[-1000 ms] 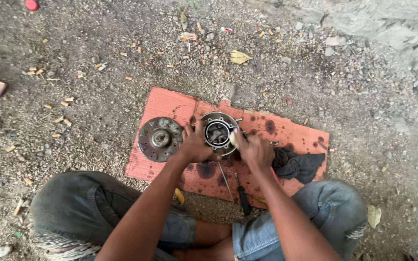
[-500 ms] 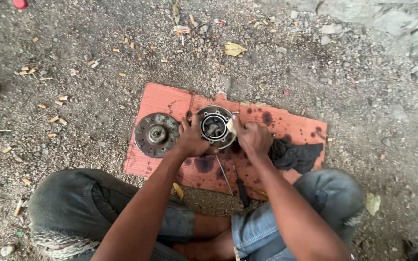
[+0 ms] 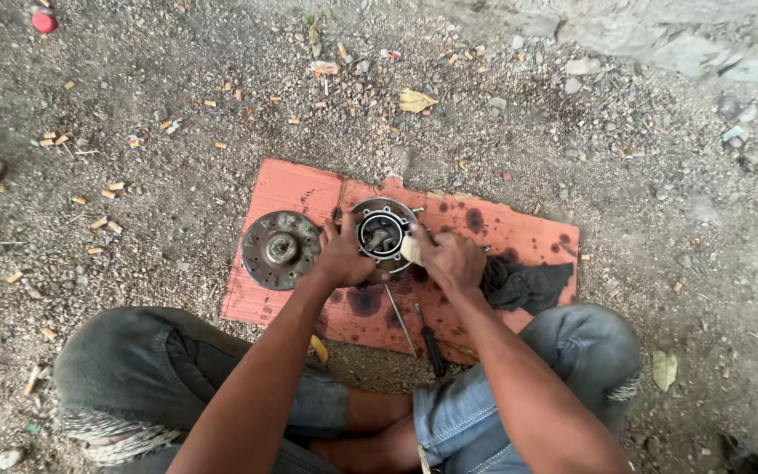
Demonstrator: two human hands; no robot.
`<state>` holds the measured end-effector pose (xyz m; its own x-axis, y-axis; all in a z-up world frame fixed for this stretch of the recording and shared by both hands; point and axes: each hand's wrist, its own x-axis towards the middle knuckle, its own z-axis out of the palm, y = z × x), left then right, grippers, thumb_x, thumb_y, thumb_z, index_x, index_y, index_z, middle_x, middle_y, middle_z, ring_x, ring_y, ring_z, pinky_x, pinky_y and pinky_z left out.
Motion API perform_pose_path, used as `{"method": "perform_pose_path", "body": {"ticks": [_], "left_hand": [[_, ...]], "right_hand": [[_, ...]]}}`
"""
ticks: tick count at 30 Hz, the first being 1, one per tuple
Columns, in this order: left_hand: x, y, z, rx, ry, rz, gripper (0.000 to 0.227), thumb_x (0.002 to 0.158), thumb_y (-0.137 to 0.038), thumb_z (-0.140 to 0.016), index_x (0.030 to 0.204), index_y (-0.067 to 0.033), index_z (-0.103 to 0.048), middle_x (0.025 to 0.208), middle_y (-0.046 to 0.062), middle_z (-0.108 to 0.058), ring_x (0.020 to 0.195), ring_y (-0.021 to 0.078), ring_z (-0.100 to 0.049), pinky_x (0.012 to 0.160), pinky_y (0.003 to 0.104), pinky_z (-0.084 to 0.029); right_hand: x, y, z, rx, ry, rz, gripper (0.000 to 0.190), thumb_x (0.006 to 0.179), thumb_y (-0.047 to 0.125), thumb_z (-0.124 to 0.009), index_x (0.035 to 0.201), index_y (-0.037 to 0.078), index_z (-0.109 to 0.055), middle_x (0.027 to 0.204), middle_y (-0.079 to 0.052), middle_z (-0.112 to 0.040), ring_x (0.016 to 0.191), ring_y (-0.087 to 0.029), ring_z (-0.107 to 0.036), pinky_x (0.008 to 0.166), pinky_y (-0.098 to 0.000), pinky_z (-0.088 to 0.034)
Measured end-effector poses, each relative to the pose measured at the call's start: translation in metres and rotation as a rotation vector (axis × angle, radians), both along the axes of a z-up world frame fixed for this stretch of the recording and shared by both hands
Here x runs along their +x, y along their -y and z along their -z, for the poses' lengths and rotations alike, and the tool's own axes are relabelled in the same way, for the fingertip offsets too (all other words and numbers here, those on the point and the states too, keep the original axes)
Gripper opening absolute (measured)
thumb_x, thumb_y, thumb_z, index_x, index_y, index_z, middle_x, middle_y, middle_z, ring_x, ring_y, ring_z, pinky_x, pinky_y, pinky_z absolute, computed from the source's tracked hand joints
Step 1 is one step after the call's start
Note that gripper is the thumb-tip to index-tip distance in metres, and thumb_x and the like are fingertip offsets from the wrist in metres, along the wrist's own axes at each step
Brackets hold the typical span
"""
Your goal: The person cleans a brake component with a cloth and wipes the internal parts by hand, then uses pliers and a screwdriver to adjust metal clips and fasteners on the assembly.
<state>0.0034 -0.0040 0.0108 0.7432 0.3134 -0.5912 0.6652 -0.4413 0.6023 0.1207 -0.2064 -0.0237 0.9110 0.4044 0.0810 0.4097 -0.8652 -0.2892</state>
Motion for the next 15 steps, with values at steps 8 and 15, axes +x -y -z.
{"method": "perform_pose_path", "body": {"ticks": [8,15], "left_hand": [[0.014,0.018,-0.011,0.130,-0.050,0.045,0.146,0.062,-0.065,-0.086,0.163,-0.0083,0.002,0.168,0.032,0.005,0.155,0.0503,0.001,0.116,0.076,-0.014],[0.035,0.052,-0.029,0.322,-0.105,-0.035,0.157,0.054,-0.083,-0.083,0.164,-0.0105,0.002,0.168,0.032,0.003,0.155,0.0520,0.003,0.113,0.078,-0.016]], "right_hand": [[-0.004,0.034,-0.022,0.463,-0.323,0.410,0.070,0.085,0.067,-0.072,0.061,0.001,-0.069,0.056,-0.013,-0.064,0.052,-0.025,-0.062,0.054,-0.0437,-0.046],[-0.001,0.036,-0.017,0.404,-0.426,0.553,0.068,0.074,0.065,-0.080,0.062,-0.001,-0.071,0.063,-0.013,-0.069,0.057,-0.028,-0.067,0.060,-0.0474,-0.049]]}}
